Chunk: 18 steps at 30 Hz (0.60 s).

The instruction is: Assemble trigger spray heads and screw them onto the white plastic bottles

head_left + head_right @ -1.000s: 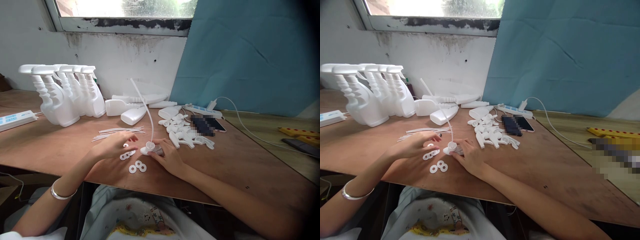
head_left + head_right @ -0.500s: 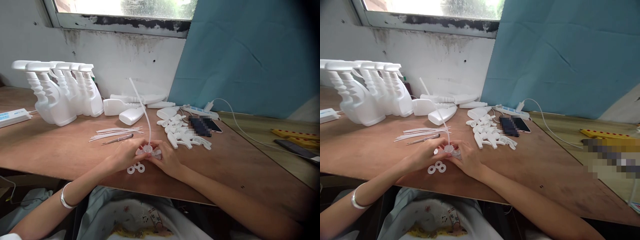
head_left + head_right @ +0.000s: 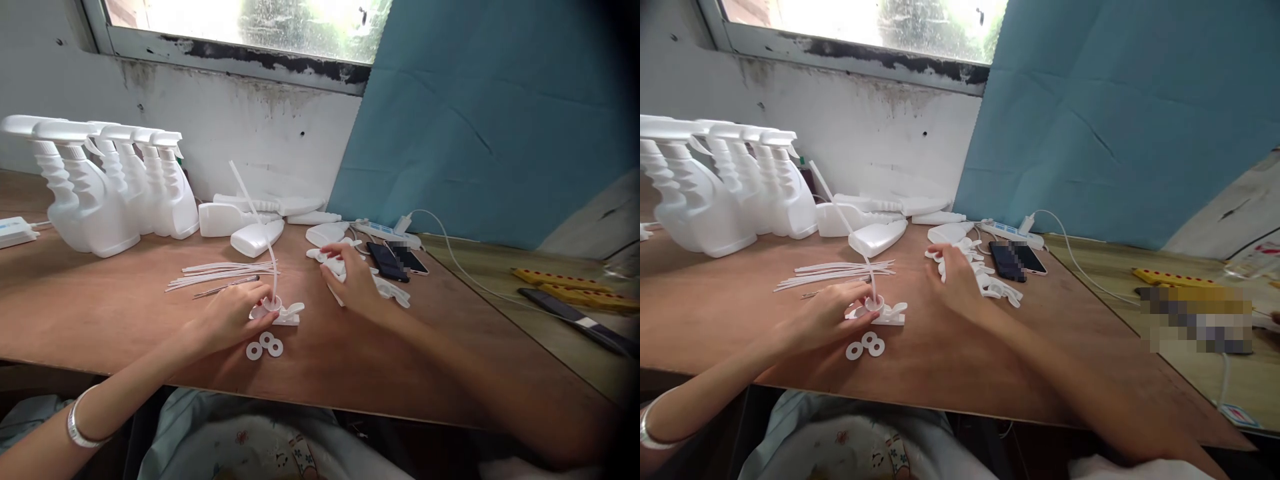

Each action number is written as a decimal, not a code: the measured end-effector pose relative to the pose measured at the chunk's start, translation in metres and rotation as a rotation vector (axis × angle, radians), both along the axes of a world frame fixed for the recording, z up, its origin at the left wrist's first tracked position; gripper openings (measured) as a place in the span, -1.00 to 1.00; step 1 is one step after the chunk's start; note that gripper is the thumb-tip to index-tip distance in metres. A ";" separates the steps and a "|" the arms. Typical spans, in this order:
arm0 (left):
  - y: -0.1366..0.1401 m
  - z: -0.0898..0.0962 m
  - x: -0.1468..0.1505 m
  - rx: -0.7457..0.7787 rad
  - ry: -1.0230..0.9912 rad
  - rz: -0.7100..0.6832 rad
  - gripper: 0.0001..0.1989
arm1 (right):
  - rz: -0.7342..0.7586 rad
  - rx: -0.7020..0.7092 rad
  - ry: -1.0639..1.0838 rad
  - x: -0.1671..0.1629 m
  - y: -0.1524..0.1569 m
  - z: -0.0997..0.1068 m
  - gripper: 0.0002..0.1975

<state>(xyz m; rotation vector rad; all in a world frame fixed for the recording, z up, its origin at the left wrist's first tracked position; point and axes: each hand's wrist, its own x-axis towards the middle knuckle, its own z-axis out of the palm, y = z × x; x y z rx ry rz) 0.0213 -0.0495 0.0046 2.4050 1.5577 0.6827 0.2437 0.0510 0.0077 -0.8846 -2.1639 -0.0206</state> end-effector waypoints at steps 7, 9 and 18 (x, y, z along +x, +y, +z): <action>0.003 -0.009 0.009 -0.001 -0.039 -0.048 -0.89 | -0.387 -0.184 -0.462 -0.008 0.101 0.031 -0.58; 0.004 -0.011 0.009 -0.012 -0.074 -0.050 -0.89 | -0.427 -0.230 -0.502 -0.013 0.126 0.028 -0.47; 0.006 -0.017 0.009 -0.010 -0.147 -0.063 -0.90 | -0.457 -0.443 -0.692 -0.019 0.189 0.001 -0.38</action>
